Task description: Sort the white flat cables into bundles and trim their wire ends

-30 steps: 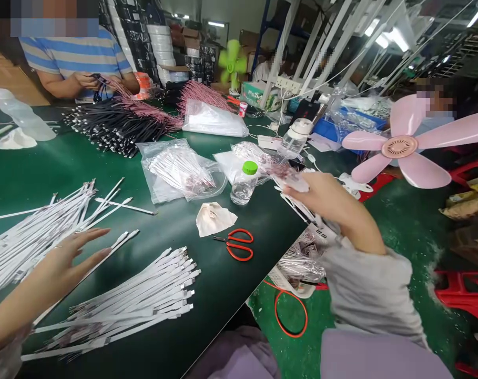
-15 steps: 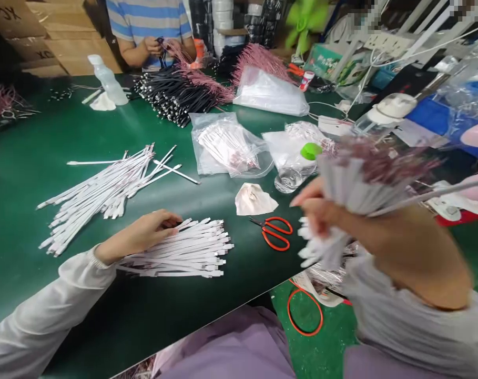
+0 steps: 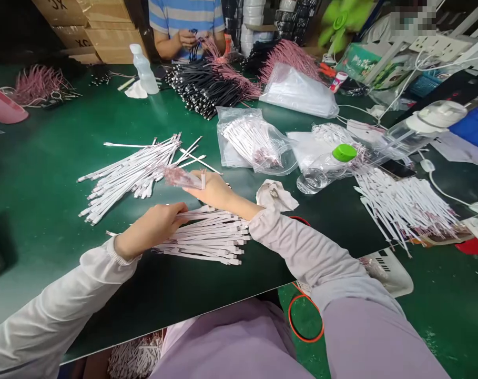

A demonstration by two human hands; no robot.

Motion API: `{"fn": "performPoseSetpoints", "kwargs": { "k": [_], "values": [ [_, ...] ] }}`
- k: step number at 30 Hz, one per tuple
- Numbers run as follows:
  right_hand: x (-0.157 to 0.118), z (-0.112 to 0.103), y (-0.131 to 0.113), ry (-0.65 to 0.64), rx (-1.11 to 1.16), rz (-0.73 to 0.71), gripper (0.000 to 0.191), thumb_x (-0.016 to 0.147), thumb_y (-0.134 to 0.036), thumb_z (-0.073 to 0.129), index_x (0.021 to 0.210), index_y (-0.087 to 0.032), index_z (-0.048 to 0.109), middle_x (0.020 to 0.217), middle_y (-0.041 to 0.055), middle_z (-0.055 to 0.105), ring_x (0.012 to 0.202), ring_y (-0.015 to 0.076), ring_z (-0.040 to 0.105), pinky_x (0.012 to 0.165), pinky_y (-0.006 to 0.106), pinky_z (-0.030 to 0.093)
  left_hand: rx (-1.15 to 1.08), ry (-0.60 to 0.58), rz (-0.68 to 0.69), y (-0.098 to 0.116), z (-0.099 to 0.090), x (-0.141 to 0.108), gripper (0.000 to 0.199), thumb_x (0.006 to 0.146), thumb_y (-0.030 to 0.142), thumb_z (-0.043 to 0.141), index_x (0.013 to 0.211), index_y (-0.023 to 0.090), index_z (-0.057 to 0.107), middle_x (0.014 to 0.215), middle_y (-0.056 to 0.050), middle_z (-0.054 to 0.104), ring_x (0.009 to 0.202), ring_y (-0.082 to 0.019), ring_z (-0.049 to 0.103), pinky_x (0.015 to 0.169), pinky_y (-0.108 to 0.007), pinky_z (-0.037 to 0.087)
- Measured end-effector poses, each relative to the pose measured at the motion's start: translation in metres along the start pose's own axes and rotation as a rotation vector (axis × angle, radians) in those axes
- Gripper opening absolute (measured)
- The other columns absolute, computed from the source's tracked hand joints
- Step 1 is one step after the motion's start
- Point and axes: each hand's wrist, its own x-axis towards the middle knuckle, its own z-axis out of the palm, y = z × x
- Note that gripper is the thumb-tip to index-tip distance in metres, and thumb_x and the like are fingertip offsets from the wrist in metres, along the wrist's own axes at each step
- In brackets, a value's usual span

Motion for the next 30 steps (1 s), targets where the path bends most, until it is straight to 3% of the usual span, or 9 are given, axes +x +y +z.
{"fn": "performPoseSetpoints", "kwargs": {
  "k": [3, 8, 13, 15, 18, 20, 22, 26, 30],
  "values": [
    [0.000, -0.002, -0.001, -0.158, -0.075, -0.030, 0.022, 0.081, -0.032, 0.064, 0.095, -0.016, 0.066, 0.094, 0.0054, 0.068, 0.087, 0.0190, 0.060, 0.077, 0.031, 0.044, 0.164, 0.066, 0.055, 0.002, -0.009, -0.003, 0.030, 0.094, 0.024, 0.038, 0.106, 0.014, 0.063, 0.084, -0.014, 0.071, 0.078, -0.029, 0.068, 0.067, -0.034, 0.047],
    [0.000, -0.019, -0.015, -0.431, -0.073, -0.051, 0.024, 0.068, -0.024, 0.074, 0.089, -0.017, 0.065, 0.086, 0.0000, 0.068, 0.078, 0.0165, 0.059, 0.071, 0.027, 0.043, 0.293, 0.147, 0.089, 0.006, -0.030, 0.003, 0.033, 0.093, 0.021, 0.037, 0.093, 0.014, 0.069, 0.085, -0.014, 0.070, 0.081, -0.029, 0.068, 0.072, -0.036, 0.048],
    [-0.011, -0.012, -0.005, -0.245, -0.086, 0.005, 0.015, 0.072, -0.029, 0.070, 0.078, -0.018, 0.064, 0.070, -0.0031, 0.063, 0.068, 0.0157, 0.057, 0.063, 0.026, 0.041, 0.248, 0.264, 0.121, 0.012, -0.039, 0.007, 0.029, 0.091, 0.026, 0.045, 0.086, 0.013, 0.070, 0.083, -0.015, 0.068, 0.085, -0.032, 0.065, 0.082, -0.043, 0.046],
    [-0.014, -0.017, 0.001, -0.175, -0.104, 0.014, 0.014, 0.074, -0.031, 0.068, 0.076, -0.018, 0.065, 0.068, -0.0025, 0.062, 0.066, 0.0160, 0.057, 0.062, 0.027, 0.042, 0.163, 0.451, 0.144, 0.015, -0.046, 0.000, 0.024, 0.090, 0.025, 0.049, 0.097, 0.014, 0.069, 0.094, -0.014, 0.068, 0.096, -0.032, 0.062, 0.090, -0.046, 0.043],
    [-0.020, -0.040, 0.002, -0.087, -0.072, 0.004, 0.014, 0.079, -0.033, 0.065, 0.082, -0.019, 0.068, 0.076, 0.0009, 0.066, 0.072, 0.0188, 0.061, 0.069, 0.032, 0.048, -0.036, 0.884, 0.119, 0.016, -0.056, -0.013, 0.030, 0.090, 0.025, 0.053, 0.117, 0.016, 0.061, 0.116, -0.012, 0.062, 0.114, -0.030, 0.052, 0.101, -0.044, 0.036],
    [-0.026, -0.058, -0.002, -0.030, -0.048, -0.028, 0.014, 0.081, -0.034, 0.064, 0.083, -0.020, 0.069, 0.084, 0.0033, 0.069, 0.082, 0.0216, 0.063, 0.078, 0.037, 0.050, -0.175, 1.009, 0.098, 0.016, -0.052, -0.014, 0.027, 0.091, 0.023, 0.052, 0.117, 0.018, 0.059, 0.114, -0.009, 0.061, 0.113, -0.026, 0.052, 0.102, -0.040, 0.036],
    [-0.032, -0.073, -0.008, 0.024, -0.056, -0.067, 0.015, 0.084, -0.034, 0.062, 0.083, -0.022, 0.070, 0.091, 0.0038, 0.071, 0.091, 0.0234, 0.064, 0.088, 0.040, 0.049, -0.229, 0.850, 0.108, 0.014, -0.035, -0.003, 0.025, 0.091, 0.019, 0.049, 0.113, 0.018, 0.059, 0.110, -0.008, 0.062, 0.108, -0.024, 0.054, 0.099, -0.039, 0.040],
    [-0.040, -0.081, -0.012, 0.193, 0.016, -0.097, 0.013, 0.085, -0.034, 0.059, 0.081, -0.025, 0.067, 0.088, 0.0021, 0.070, 0.090, 0.0227, 0.066, 0.089, 0.041, 0.050, -0.140, 0.234, 0.209, 0.008, 0.009, 0.036, 0.042, 0.087, 0.021, 0.054, 0.129, 0.016, 0.052, 0.131, -0.014, 0.055, 0.120, -0.030, 0.049, 0.097, -0.044, 0.041],
    [-0.037, -0.075, 0.008, 0.351, 0.182, -0.055, 0.015, 0.079, -0.036, 0.066, 0.089, -0.027, 0.058, 0.082, 0.0012, 0.068, 0.081, 0.0218, 0.067, 0.081, 0.040, 0.053, -0.090, -0.053, 0.223, 0.001, 0.021, 0.049, 0.027, 0.088, 0.020, 0.047, 0.108, 0.017, 0.065, 0.110, -0.011, 0.064, 0.098, -0.025, 0.059, 0.080, -0.034, 0.045]
  ]
}}
